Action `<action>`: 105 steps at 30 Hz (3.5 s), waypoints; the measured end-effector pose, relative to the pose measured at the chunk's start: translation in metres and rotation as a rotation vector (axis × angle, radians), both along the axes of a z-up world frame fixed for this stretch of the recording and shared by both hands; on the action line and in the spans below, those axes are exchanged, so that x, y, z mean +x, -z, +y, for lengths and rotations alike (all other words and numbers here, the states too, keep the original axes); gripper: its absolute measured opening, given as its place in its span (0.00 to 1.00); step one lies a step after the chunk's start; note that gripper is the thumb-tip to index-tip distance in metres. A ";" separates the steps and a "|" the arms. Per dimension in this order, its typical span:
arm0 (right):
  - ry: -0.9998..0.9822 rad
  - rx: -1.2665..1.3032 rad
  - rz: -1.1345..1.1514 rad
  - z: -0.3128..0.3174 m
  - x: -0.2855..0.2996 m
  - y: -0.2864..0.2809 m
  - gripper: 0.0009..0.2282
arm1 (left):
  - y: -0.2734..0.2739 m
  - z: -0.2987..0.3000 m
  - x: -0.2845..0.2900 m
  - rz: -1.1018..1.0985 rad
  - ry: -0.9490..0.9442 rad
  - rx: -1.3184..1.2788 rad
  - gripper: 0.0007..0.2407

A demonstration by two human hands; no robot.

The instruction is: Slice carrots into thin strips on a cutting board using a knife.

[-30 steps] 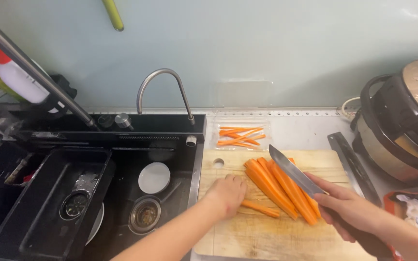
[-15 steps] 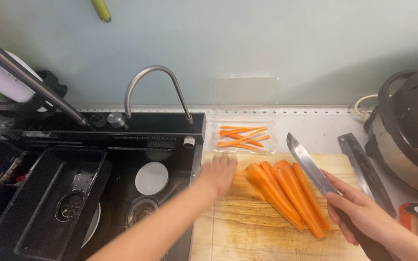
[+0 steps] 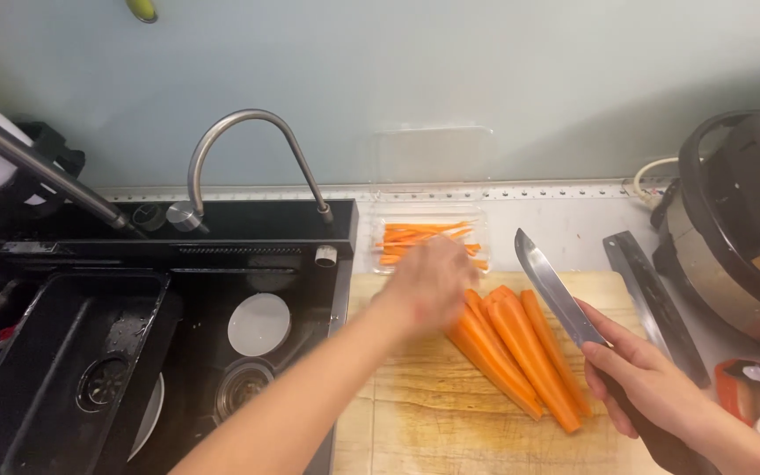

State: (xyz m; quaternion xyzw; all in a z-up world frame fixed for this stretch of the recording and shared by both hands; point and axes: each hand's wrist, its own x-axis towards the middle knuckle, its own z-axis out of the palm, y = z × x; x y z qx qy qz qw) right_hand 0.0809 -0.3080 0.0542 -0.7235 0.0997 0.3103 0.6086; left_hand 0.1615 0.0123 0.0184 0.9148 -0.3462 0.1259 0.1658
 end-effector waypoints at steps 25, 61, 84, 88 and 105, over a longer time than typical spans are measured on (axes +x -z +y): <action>-0.539 -0.736 -0.272 0.115 -0.069 -0.070 0.30 | -0.005 -0.024 -0.180 0.191 -0.570 -0.349 0.38; -1.114 -1.060 -0.051 -0.031 -0.098 -0.060 0.32 | -0.006 -0.029 -0.178 0.252 -0.633 -0.237 0.45; -0.704 -0.892 -0.241 0.139 -0.062 -0.102 0.27 | -0.004 -0.028 -0.181 0.242 -0.612 -0.378 0.42; -0.725 -0.927 -0.284 0.146 -0.063 -0.101 0.27 | -0.002 -0.025 -0.181 0.223 -0.617 -0.360 0.42; -0.943 -0.946 0.064 0.066 -0.096 -0.124 0.33 | -0.006 -0.030 -0.178 0.241 -0.637 -0.308 0.40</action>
